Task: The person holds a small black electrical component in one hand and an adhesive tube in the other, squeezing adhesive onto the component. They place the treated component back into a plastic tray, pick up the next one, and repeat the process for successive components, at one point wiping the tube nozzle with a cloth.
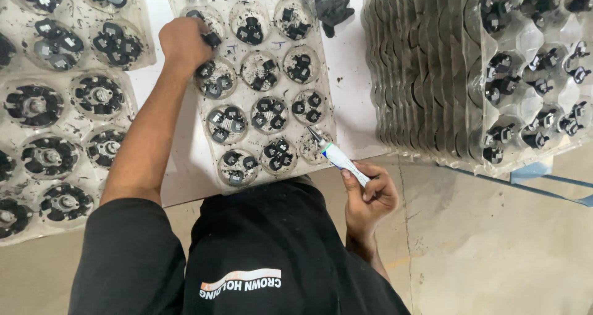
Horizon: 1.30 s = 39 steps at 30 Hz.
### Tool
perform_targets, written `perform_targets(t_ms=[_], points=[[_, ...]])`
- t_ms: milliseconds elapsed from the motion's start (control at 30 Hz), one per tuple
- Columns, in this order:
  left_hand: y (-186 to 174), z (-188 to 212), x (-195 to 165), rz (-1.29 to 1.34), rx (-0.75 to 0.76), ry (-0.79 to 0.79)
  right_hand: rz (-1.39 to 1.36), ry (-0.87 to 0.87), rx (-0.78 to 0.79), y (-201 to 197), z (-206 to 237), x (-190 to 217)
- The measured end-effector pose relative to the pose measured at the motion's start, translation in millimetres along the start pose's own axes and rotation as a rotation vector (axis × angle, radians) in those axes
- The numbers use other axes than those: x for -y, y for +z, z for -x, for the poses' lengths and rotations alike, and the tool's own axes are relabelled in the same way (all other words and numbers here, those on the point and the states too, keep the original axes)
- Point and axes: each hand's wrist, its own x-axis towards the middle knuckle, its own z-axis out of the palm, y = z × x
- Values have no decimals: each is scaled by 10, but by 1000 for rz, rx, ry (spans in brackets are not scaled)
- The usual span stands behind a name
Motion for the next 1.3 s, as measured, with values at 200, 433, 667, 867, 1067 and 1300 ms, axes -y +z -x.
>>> perform_targets(t_ms=[200, 433, 667, 867, 1067, 1300], points=[[54, -76, 17, -111, 62, -51, -320, 107, -5, -48, -8, -62], [-48, 156, -10, 435, -193, -106, -680, 368, 100, -62, -64, -150], [-214, 1268, -411, 1513, -213, -137, -580, 330, 112, 37, -67, -120], [-559, 2111, -879, 1899, -68, -90, -192, 67, 185, 159, 11, 150], [-699, 2395, -992, 1667, -31, 45, 51, -373, 235, 246, 8, 485], [-753, 2548, -1031, 1644, -87, 7, 106, -454, 251, 297, 1, 660]])
